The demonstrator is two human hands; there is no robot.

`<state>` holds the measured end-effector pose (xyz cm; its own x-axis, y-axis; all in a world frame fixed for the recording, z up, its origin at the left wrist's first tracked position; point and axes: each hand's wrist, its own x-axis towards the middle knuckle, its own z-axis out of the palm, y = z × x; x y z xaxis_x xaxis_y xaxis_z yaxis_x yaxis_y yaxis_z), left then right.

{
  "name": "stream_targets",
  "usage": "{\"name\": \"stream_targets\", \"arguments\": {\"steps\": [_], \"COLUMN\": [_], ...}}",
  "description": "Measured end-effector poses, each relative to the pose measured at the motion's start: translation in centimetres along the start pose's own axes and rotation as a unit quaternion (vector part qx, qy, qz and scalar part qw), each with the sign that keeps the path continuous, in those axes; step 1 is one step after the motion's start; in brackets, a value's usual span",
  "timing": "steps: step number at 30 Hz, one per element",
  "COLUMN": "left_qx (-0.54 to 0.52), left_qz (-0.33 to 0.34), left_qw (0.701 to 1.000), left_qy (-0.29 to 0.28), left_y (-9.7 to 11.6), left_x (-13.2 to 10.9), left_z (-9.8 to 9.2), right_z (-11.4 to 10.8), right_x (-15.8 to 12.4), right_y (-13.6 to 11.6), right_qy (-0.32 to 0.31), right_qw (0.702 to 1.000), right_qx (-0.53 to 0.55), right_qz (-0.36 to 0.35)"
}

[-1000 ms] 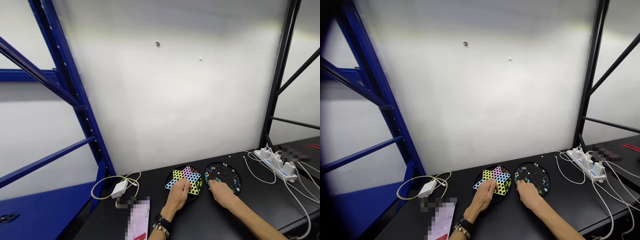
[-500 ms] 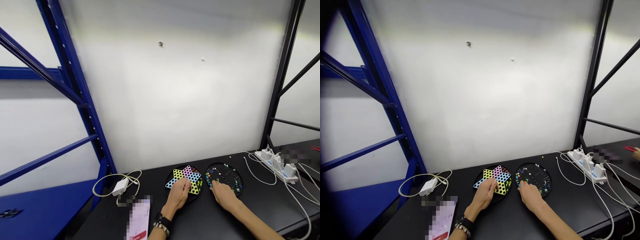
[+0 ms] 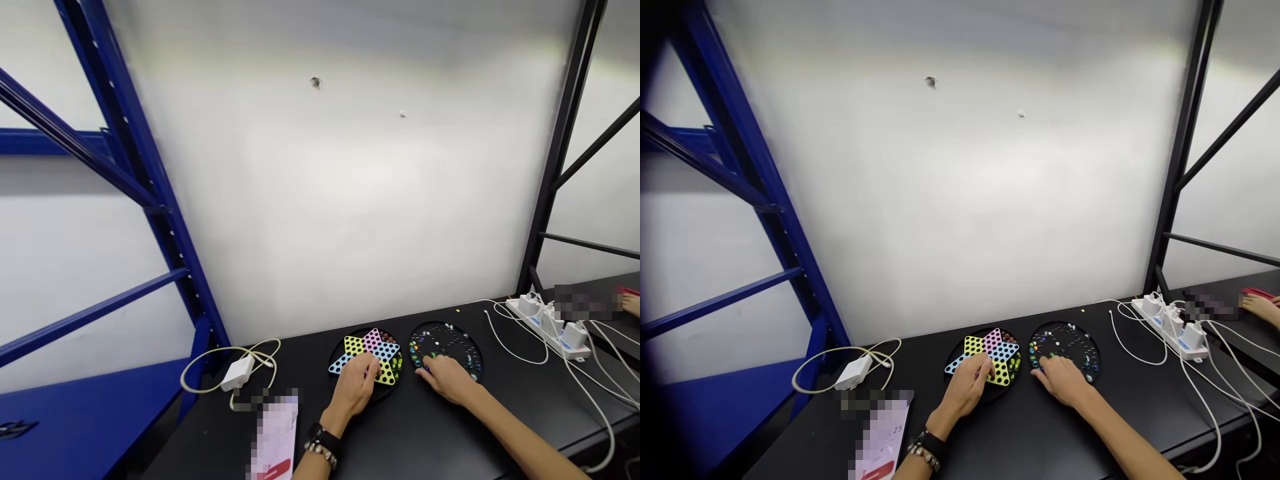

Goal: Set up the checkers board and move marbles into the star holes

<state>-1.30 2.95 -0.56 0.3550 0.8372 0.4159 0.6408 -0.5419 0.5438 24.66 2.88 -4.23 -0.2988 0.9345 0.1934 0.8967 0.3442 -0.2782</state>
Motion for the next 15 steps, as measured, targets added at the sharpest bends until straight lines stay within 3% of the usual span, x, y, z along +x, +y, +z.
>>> {"name": "stream_targets", "arguments": {"steps": [2, 3, 4, 7, 9, 12, 15], "left_qx": [-0.001, -0.001, 0.001, 0.005, 0.006, 0.007, 0.008], "left_qz": [-0.002, -0.003, -0.004, -0.003, 0.0, -0.002, -0.007], "left_qw": [1.0, 1.0, 1.0, 1.0, 1.0, 1.0, 1.0], "left_qy": [-0.003, -0.004, -0.005, -0.01, -0.008, -0.004, -0.004], "left_y": [0.0, 0.0, 0.0, -0.1, -0.2, -0.3, -0.2], "left_x": [0.0, 0.0, 0.0, 0.1, 0.1, 0.0, -0.1], "left_z": [0.0, 0.0, 0.0, 0.1, 0.2, 0.3, 0.2], "right_z": [-0.5, -0.9, -1.4, -2.8, -3.4, -3.4, -3.1], "right_x": [0.5, 0.7, 1.0, 1.4, 1.3, 0.9, 0.5], "right_y": [0.4, 0.6, 0.8, 1.7, 2.3, 3.1, 4.3], "right_qy": [0.049, 0.076, 0.098, 0.106, 0.081, 0.062, 0.078], "right_qw": [0.984, 0.957, 0.911, 0.721, 0.638, 0.611, 0.63], "right_qx": [0.164, 0.268, 0.378, 0.648, 0.731, 0.756, 0.734], "right_qz": [0.047, 0.087, 0.131, 0.223, 0.229, 0.229, 0.239]}}
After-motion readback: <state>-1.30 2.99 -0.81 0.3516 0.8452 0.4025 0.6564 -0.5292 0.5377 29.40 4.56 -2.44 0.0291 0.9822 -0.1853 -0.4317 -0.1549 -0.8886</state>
